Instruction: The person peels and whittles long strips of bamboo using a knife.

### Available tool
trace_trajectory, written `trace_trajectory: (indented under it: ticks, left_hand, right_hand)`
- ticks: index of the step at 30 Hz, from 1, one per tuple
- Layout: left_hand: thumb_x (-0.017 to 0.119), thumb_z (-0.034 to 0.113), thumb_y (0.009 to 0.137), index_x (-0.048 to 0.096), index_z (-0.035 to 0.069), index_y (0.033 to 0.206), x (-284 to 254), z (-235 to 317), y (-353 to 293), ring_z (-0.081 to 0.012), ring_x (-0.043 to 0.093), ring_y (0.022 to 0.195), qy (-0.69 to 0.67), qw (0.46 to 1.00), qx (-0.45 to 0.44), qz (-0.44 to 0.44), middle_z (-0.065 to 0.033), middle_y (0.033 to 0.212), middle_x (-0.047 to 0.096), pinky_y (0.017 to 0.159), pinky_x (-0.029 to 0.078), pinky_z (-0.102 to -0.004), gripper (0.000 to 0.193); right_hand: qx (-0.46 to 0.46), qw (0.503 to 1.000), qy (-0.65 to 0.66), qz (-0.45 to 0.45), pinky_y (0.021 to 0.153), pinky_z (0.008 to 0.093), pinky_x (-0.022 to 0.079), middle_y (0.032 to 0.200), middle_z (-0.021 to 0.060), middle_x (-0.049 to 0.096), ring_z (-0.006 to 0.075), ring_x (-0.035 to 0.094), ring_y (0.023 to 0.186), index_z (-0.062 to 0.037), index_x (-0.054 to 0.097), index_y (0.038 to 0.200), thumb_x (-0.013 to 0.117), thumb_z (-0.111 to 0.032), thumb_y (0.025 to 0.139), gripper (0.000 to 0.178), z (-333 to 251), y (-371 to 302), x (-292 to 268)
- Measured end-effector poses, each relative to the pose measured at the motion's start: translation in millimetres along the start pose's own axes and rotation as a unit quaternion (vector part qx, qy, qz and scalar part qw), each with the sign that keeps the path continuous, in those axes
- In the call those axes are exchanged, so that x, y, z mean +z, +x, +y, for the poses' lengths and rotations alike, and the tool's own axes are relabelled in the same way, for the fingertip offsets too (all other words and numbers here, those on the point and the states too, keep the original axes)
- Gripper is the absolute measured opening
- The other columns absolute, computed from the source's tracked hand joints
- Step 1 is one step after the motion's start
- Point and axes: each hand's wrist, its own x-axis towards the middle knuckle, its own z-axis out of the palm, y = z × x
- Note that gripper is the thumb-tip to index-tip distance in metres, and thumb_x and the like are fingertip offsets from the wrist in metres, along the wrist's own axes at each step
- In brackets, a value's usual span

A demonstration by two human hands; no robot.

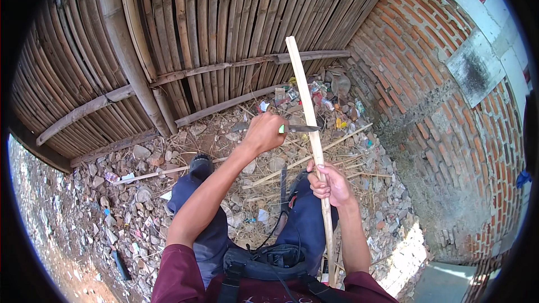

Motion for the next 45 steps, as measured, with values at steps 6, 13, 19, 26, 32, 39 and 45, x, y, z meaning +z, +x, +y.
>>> trace_trajectory:
  ticks: [6,13,19,26,32,39,45]
  left_hand:
    - [0.069,0.007,0.076,0.078,0.008,0.085,17.0,1.8,-0.5,-0.0419,0.073,0.084,-0.036,0.997,0.019,0.066,-0.0184,0.083,0.074,0.079,0.059,-0.0525,0.012]
    - [0.071,0.008,0.073,0.083,0.007,0.092,21.2,11.4,2.1,-0.0370,0.075,0.077,-0.050,0.991,0.032,0.118,-0.0179,0.083,0.077,0.077,0.062,-0.0479,0.023]
    - [0.069,0.009,0.076,0.084,0.008,0.089,25.1,21.9,3.2,-0.0389,0.073,0.068,-0.069,0.986,0.046,0.145,-0.0202,0.072,0.072,0.066,0.060,-0.0495,0.019]
    - [0.073,0.005,0.075,0.078,0.007,0.080,21.4,16.5,0.0,-0.0396,0.072,0.067,-0.039,0.987,0.004,0.157,-0.0207,0.069,0.070,0.065,0.059,-0.0505,0.007]
    - [0.075,0.001,0.069,0.073,0.007,0.074,14.3,17.9,-2.7,-0.0420,0.069,0.066,-0.028,0.977,-0.023,0.209,-0.0186,0.069,0.069,0.064,0.056,-0.0502,0.008]
    - [0.082,0.007,0.072,0.073,0.005,0.081,8.3,22.0,-1.1,-0.0406,0.071,0.069,-0.030,0.975,-0.039,0.215,-0.0193,0.071,0.070,0.065,0.057,-0.0506,0.012]
    - [0.086,0.007,0.069,0.074,0.008,0.083,10.1,22.0,0.1,-0.0412,0.072,0.072,-0.032,0.974,-0.043,0.220,-0.0183,0.073,0.071,0.066,0.057,-0.0514,0.018]
  right_hand:
    - [-0.035,0.990,-0.117,0.073,0.043,0.0211,0.024,0.068,-0.0052,0.040,0.0021,0.029,0.050,-0.0064,0.058,0.117,0.044,-0.028,0.112,0.026,-0.2,6.9,23.9]
    - [-0.043,0.979,-0.147,0.133,0.043,0.0214,0.023,0.068,-0.0066,0.038,0.0021,0.029,0.053,-0.0093,0.055,0.109,0.047,-0.029,0.111,0.021,1.0,12.6,34.5]
    - [-0.027,0.998,-0.016,0.047,0.040,0.0220,0.020,0.065,-0.0062,0.033,0.0024,0.024,0.047,-0.0121,0.048,0.101,0.045,-0.031,0.110,0.021,-13.9,14.7,37.3]
    - [-0.035,0.993,-0.067,0.093,0.039,0.0227,0.018,0.064,-0.0066,0.032,0.0022,0.023,0.047,-0.0123,0.047,0.100,0.045,-0.030,0.110,0.020,-16.7,21.8,60.7]
    - [-0.044,0.991,-0.077,0.100,0.040,0.0224,0.019,0.064,-0.0062,0.034,0.0026,0.025,0.046,-0.0117,0.047,0.100,0.048,-0.028,0.108,0.018,-14.6,23.9,71.4]
    - [-0.040,0.994,-0.048,0.090,0.039,0.0225,0.019,0.064,-0.0061,0.033,0.0027,0.024,0.046,-0.0119,0.046,0.102,0.047,-0.028,0.109,0.017,-19.7,22.8,83.9]
    - [-0.044,0.994,-0.033,0.090,0.039,0.0227,0.018,0.063,-0.0065,0.032,0.0027,0.024,0.045,-0.0127,0.046,0.101,0.047,-0.028,0.109,0.017,-20.2,20.9,91.2]
